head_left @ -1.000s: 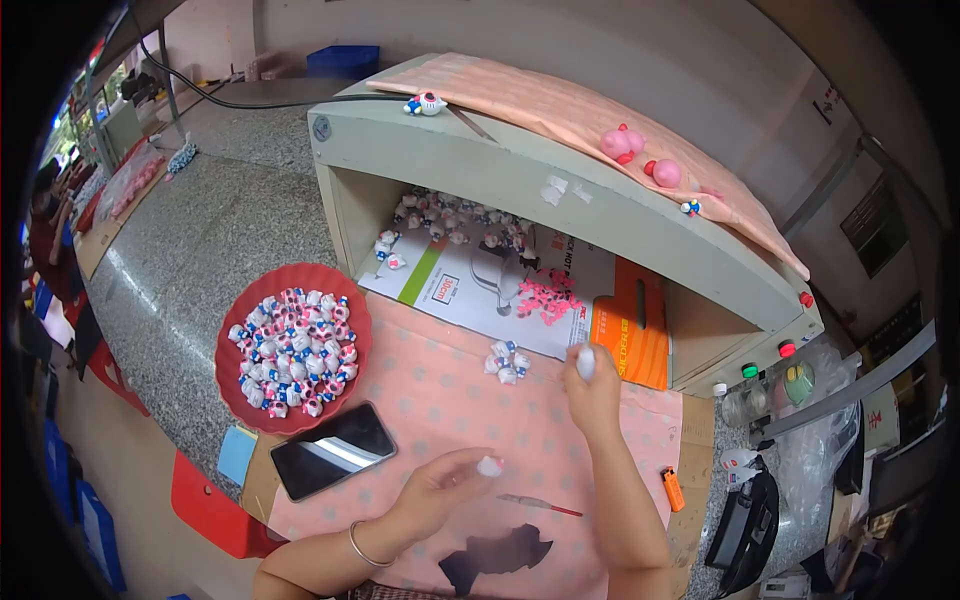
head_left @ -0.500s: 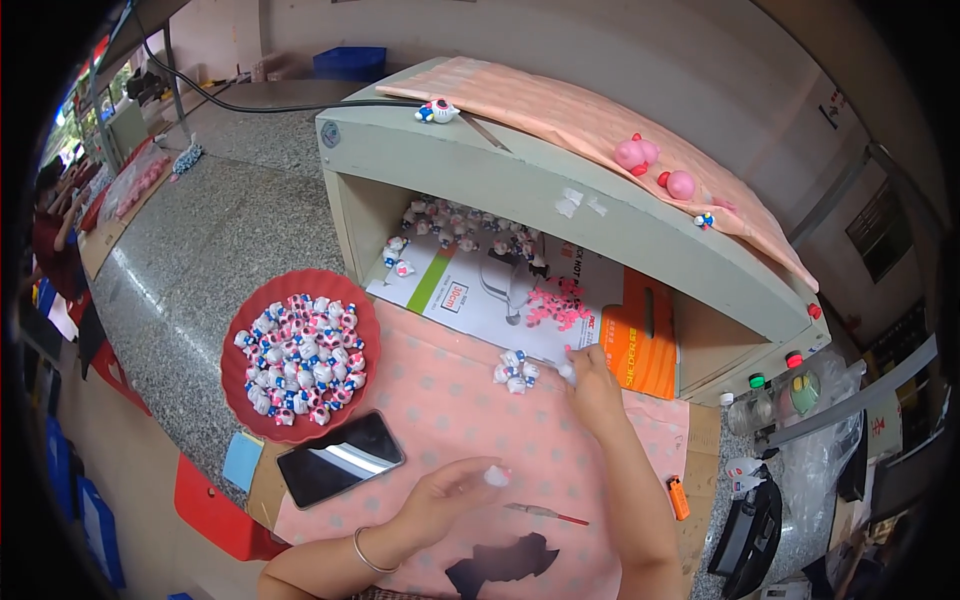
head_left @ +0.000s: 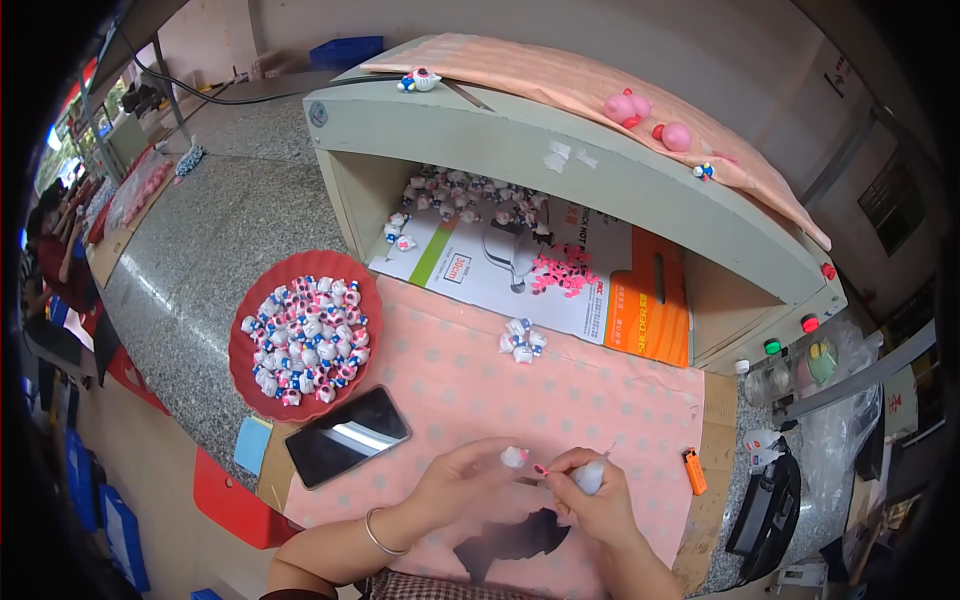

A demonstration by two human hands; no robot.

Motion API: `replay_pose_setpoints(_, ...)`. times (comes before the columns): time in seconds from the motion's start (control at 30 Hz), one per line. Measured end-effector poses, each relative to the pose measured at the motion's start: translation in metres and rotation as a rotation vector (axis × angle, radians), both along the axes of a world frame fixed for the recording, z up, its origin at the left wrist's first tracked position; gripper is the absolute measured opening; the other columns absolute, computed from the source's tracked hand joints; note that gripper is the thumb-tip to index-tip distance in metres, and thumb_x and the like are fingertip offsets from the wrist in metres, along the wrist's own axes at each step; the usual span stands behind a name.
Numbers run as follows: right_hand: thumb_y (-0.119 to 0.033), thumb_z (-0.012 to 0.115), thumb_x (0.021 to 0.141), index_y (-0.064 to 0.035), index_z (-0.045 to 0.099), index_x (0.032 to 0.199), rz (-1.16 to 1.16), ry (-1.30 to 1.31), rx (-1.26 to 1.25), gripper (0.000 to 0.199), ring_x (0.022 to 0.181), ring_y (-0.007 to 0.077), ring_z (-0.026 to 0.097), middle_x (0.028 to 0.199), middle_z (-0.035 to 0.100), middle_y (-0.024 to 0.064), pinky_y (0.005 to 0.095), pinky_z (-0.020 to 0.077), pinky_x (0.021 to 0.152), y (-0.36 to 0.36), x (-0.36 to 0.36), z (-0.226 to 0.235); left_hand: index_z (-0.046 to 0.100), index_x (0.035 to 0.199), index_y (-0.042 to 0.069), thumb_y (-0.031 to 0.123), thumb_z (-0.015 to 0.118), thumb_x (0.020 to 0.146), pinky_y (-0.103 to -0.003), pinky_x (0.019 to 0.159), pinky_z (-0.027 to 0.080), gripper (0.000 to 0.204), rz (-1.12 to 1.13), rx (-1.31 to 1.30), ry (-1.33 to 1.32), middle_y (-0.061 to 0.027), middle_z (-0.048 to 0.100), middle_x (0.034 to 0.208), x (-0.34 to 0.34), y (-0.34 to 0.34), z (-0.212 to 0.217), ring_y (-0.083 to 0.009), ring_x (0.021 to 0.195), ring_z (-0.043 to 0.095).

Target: The person is gluing small plastic pieces onto larger toy components using a squeeze bottle of adhesive at a factory workbench.

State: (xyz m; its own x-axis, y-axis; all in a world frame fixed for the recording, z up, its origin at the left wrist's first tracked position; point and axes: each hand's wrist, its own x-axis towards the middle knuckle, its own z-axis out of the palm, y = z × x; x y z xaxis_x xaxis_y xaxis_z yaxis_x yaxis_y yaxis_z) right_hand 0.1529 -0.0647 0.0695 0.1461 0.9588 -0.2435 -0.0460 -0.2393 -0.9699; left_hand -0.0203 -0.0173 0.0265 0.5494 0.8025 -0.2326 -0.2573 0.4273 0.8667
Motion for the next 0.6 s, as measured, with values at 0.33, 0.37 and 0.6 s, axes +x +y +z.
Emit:
replay_pose_setpoints(0.33, -0.002, 0.059, 0.077, 0.0009, 0.049, 0.085, -0.043, -0.021, -0.137, 0.013, 0.047, 0.0085, 0.047, 0.061, 0.051, 0.0033, 0.0211, 0.0364, 0.041, -0.004, -0.005, -0.027, 0.054, 0.111, 0.005, 0.005, 0.055, 0.081, -0.026, 0.083, 0.042, 0.03, 0.003, 0.278, 0.096, -0.0063, 0.056, 0.104, 0.013, -0.011, -0.017, -0.0125, 0.096, 0.052)
replay_pose_setpoints(0.37, -0.001, 0.06, 0.076, 0.001, 0.049, 0.086, -0.06, -0.048, -0.094, 0.015, 0.047, 0.0087, 0.047, 0.063, 0.051, 0.0035, 0.0216, 0.0376, 0.041, -0.004, -0.004, -0.031, 0.054, 0.111, 0.005, 0.005, 0.055, 0.081, -0.026, 0.083, 0.042, 0.03, 0.001, 0.276, 0.096, -0.0063, 0.056, 0.104, 0.013, -0.01, -0.016, -0.0125, 0.096, 0.052)
replay_pose_setpoints(0.6, -0.001, 0.061, 0.076, 0.0006, 0.051, 0.089, -0.066, -0.067, -0.067, 0.017, 0.049, 0.007, 0.048, 0.067, 0.052, 0.0023, 0.0204, 0.0391, 0.041, -0.002, -0.006, -0.048, 0.053, 0.11, 0.001, 0.0, 0.053, 0.082, -0.026, 0.083, 0.044, 0.029, -0.033, 0.039, 0.066, -0.0072, 0.057, 0.103, 0.013, -0.002, -0.018, -0.0137, 0.095, 0.053)
